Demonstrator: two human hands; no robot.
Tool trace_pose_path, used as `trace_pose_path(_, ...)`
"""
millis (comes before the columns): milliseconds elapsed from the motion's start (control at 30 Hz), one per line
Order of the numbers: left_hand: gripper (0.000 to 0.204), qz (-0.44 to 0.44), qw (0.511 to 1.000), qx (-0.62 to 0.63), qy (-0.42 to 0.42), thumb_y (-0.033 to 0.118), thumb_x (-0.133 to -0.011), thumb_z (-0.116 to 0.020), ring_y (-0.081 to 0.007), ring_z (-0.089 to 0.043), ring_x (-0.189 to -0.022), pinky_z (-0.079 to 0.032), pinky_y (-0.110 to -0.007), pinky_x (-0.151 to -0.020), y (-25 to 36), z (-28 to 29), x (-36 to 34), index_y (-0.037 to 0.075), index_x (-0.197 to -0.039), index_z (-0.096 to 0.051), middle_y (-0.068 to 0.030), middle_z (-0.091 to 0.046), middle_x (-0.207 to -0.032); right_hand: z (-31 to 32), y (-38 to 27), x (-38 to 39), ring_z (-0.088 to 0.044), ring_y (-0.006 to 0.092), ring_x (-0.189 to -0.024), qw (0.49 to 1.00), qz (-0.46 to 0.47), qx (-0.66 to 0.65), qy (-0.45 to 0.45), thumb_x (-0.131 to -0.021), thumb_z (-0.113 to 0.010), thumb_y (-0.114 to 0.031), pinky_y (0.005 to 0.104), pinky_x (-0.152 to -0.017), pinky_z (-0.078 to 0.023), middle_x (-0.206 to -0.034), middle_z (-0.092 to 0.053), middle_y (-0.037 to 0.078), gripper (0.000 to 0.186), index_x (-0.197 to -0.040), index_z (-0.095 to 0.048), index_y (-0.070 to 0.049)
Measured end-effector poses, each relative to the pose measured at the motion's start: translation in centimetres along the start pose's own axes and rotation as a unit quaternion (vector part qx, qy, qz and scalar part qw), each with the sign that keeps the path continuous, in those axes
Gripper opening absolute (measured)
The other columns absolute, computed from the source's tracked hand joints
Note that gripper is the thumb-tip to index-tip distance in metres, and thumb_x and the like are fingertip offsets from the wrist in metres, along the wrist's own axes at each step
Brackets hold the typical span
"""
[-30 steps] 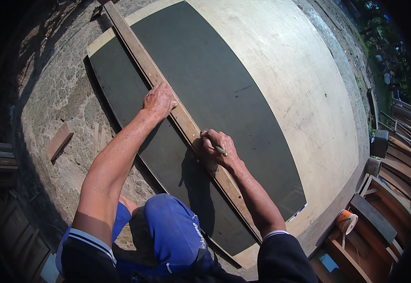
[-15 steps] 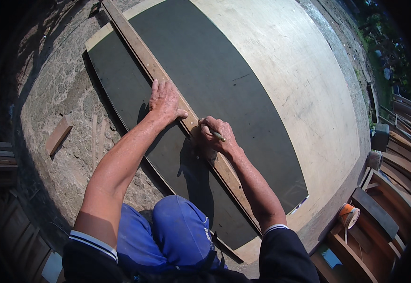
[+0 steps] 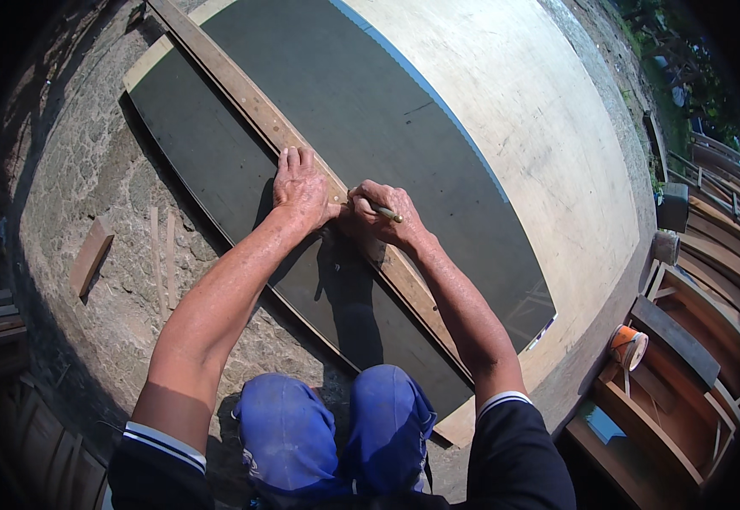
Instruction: The person measures a large dark board using a wooden straightedge and marks it with a pen. They then move the board and handle other wooden pieces nearby.
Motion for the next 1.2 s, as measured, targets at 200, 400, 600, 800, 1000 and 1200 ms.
trace_pose_path(200, 0.054, 0.015, 0.993, -0.026, 0.115, 0.053, -0.084, -0.073, -0.0269, -0.046, -0.127, -0.029, -0.047, -0.114, 2.2, -2.5, 1.8, 0.007, -0.114, -0.075, -0.0090, -0.055, -0.126, -0.2, 0.3, 0.0, -0.071, 0.0321, -0.081, 0.999, 0.032, -0.030, 0.018, -0.094, -0.055, -0.018, 0.0404, -0.074, -0.056, -0.091, -0.072, 0.017, 0.022, -0.103, -0.070, -0.005)
trace_pose_path(400, 0.059, 0.013, 0.997, 0.058, 0.053, 0.053, -0.085, -0.072, -0.0280, -0.045, -0.129, -0.033, -0.045, -0.113, 4.1, -3.1, 2.7, 0.000, -0.109, -0.075, -0.0115, -0.054, -0.128, -0.2, 0.6, 0.0, -0.069, 0.0297, -0.079, 0.998, 0.063, -0.012, 0.014, -0.094, -0.056, -0.017, 0.0391, -0.074, -0.055, -0.089, -0.072, 0.017, 0.021, -0.102, -0.071, -0.004)
trace_pose_path(600, 0.081, 0.069, 0.997, 0.006, 0.023, 0.066, -0.079, -0.074, -0.0336, -0.041, -0.136, -0.021, -0.050, -0.123, 6.0, -2.5, 4.0, -0.002, -0.124, -0.068, -0.0171, -0.046, -0.141, -0.5, 1.0, -0.1, -0.070, 0.0356, -0.082, 0.995, 0.093, -0.013, 0.040, -0.093, -0.058, -0.021, 0.0415, -0.076, -0.056, -0.089, -0.072, 0.018, 0.023, -0.101, -0.071, -0.004)
trace_pose_path(800, 0.081, 0.087, 0.996, 0.016, 0.015, 0.057, -0.081, -0.077, -0.0328, -0.037, -0.142, -0.018, -0.050, -0.125, 6.7, -3.1, 3.6, -0.005, -0.131, -0.061, -0.0170, -0.043, -0.146, -0.6, 1.3, -0.4, -0.070, 0.0390, -0.085, 0.993, 0.100, -0.028, 0.060, -0.090, -0.058, -0.021, 0.0444, -0.077, -0.056, -0.089, -0.072, 0.020, 0.022, -0.096, -0.072, -0.005)
trace_pose_path(1000, 0.046, 0.092, 0.995, -0.008, 0.048, 0.028, -0.094, -0.065, -0.0311, -0.038, -0.142, -0.018, -0.050, -0.124, 7.6, -4.1, 4.3, 0.003, -0.131, -0.065, -0.0164, -0.042, -0.151, -0.9, 1.7, -0.5, -0.070, 0.0403, -0.084, 0.992, 0.105, -0.033, 0.062, -0.088, -0.058, -0.021, 0.0458, -0.077, -0.056, -0.088, -0.072, 0.020, 0.021, -0.095, -0.071, -0.006)
trace_pose_path(1200, 0.053, 0.101, 0.995, 0.009, 0.018, 0.035, -0.093, -0.068, -0.0315, -0.037, -0.145, -0.017, -0.051, -0.124, 7.7, -3.1, 4.6, 0.001, -0.133, -0.064, -0.0170, -0.039, -0.155, -0.3, 2.9, 2.3, -0.071, 0.0357, -0.081, 0.993, 0.107, -0.027, 0.038, -0.092, -0.056, -0.022, 0.0416, -0.075, -0.056, -0.088, -0.072, 0.018, 0.024, -0.099, -0.072, -0.005)
Point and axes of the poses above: each hand's wrist, its own x-axis away from the middle knuckle, its own z-axis out of the back of the hand, y = z × x, the point moved 3 cm from there along -x, towards the middle knuckle
